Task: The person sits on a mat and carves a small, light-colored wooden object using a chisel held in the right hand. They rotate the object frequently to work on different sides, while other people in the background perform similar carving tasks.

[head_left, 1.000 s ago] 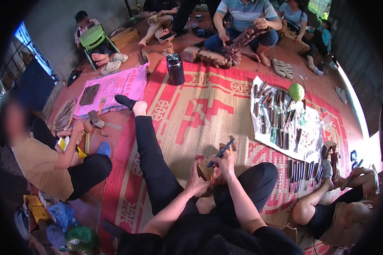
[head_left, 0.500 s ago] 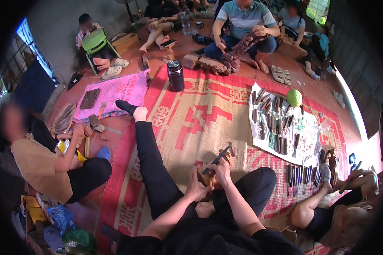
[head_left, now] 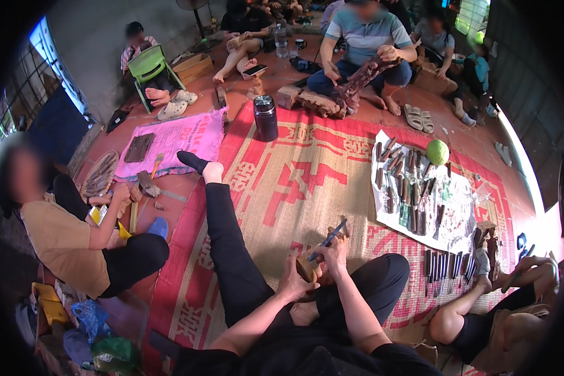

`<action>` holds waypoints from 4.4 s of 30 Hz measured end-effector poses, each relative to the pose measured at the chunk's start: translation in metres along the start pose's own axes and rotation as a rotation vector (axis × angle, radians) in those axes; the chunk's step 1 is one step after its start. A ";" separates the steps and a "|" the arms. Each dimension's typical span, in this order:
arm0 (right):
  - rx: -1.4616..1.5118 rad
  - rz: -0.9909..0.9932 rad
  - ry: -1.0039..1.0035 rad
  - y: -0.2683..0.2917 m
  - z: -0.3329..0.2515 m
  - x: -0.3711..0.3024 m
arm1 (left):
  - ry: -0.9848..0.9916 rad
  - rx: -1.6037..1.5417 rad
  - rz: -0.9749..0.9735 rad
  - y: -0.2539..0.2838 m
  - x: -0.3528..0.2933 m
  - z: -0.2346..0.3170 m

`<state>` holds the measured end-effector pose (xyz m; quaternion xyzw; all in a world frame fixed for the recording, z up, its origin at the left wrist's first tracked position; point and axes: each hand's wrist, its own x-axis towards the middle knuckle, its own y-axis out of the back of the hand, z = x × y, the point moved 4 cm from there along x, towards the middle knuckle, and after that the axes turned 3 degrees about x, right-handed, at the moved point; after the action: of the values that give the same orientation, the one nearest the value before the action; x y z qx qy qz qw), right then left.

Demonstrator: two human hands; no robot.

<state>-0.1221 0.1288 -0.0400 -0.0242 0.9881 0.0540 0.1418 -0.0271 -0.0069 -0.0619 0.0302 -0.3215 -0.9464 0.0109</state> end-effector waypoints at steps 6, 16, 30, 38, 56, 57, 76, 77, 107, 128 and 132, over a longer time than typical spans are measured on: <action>0.065 -0.039 -0.018 -0.007 0.013 0.002 | 0.013 -0.030 -0.003 -0.003 0.001 -0.006; 0.150 -0.029 -0.077 -0.010 0.010 0.002 | 0.020 -0.055 0.008 0.003 -0.001 0.005; 0.223 -0.011 0.006 -0.001 0.005 0.002 | 0.052 -0.127 -0.013 -0.003 0.005 -0.013; 0.324 0.001 0.053 -0.003 0.009 0.004 | 0.042 -0.112 -0.012 -0.002 0.008 -0.018; 0.306 -0.028 -0.002 -0.015 0.001 -0.003 | 0.049 -0.118 -0.004 -0.002 0.010 -0.022; 0.312 0.022 0.037 -0.010 -0.001 -0.003 | 0.068 -0.134 -0.021 -0.002 0.011 -0.020; 0.360 -0.116 -0.028 -0.013 0.012 0.000 | 0.037 -0.224 -0.009 -0.002 0.012 -0.024; 0.369 -0.108 -0.033 -0.010 0.012 -0.002 | 0.034 -0.207 -0.007 -0.003 0.011 -0.024; 0.367 -0.103 -0.016 -0.013 0.015 0.006 | 0.114 -0.302 -0.042 -0.001 0.016 -0.025; 0.364 -0.107 -0.041 -0.019 0.007 0.001 | 0.064 -0.324 -0.001 -0.007 0.015 -0.044; 0.400 -0.051 -0.026 -0.006 0.016 0.007 | 0.037 -0.246 -0.008 0.000 0.018 -0.024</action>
<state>-0.1240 0.1245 -0.0577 -0.0197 0.9764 -0.1466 0.1576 -0.0435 -0.0223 -0.0814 0.0472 -0.2025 -0.9780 0.0165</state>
